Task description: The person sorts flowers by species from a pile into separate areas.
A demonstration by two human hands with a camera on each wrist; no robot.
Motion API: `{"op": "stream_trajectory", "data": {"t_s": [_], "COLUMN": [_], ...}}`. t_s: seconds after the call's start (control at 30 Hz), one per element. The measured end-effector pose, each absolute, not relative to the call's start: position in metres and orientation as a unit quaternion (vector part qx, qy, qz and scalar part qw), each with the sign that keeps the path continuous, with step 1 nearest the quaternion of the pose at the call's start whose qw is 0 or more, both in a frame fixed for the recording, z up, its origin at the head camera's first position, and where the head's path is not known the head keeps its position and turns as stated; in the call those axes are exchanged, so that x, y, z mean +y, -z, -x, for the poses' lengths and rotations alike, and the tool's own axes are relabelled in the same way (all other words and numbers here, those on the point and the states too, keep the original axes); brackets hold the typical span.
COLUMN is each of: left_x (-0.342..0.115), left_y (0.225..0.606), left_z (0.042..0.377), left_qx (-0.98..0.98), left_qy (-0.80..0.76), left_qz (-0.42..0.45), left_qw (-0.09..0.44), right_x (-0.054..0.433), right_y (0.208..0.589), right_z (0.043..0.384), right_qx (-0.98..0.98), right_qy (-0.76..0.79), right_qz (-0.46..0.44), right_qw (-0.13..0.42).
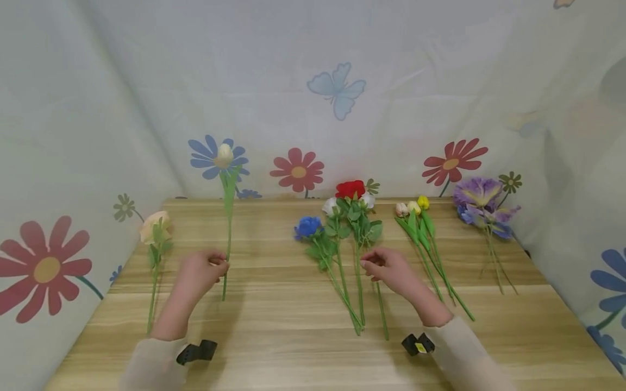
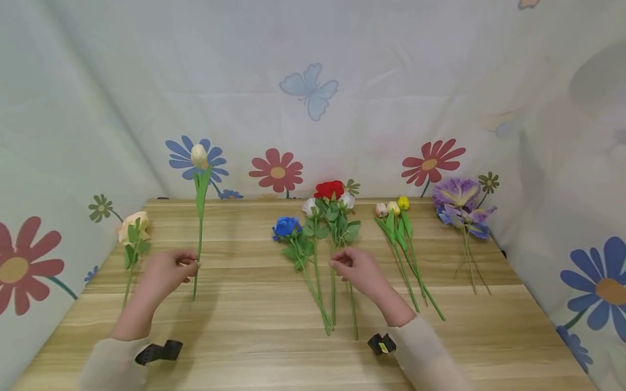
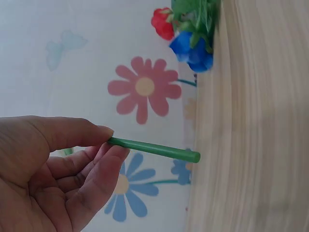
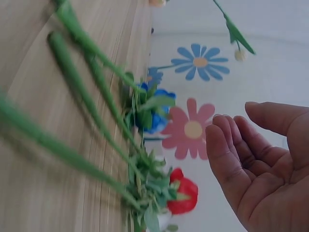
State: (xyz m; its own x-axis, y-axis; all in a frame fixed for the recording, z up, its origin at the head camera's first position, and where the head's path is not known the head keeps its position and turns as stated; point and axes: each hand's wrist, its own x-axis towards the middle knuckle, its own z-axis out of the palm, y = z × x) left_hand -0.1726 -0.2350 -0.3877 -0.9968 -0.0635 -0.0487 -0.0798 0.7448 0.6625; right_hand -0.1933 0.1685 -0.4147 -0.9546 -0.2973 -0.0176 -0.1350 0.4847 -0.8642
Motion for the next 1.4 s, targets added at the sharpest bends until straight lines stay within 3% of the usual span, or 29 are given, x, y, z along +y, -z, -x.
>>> {"op": "stream_trajectory", "data": {"t_s": [0.43,0.9,1.4], "left_x": [-0.172,-0.121,-0.088], "left_y": [0.375,0.375,0.378], "left_z": [0.179,0.189,0.185], "left_qx": [0.915,0.900,0.907], "left_qy": [-0.403,-0.435,-0.414], "left_qz": [0.001,-0.029,-0.072], "left_qw": [-0.003,-0.011,-0.028], "right_x": [0.112,0.075,0.065], "right_y": [0.416,0.411,0.403], "right_z": [0.198,0.196,0.198], "right_qx": [0.801,0.767,0.764], "right_qy": [0.562,0.611,0.637], "right_qz": [0.171,0.166,0.102], "right_qw": [0.113,0.107,0.021]}}
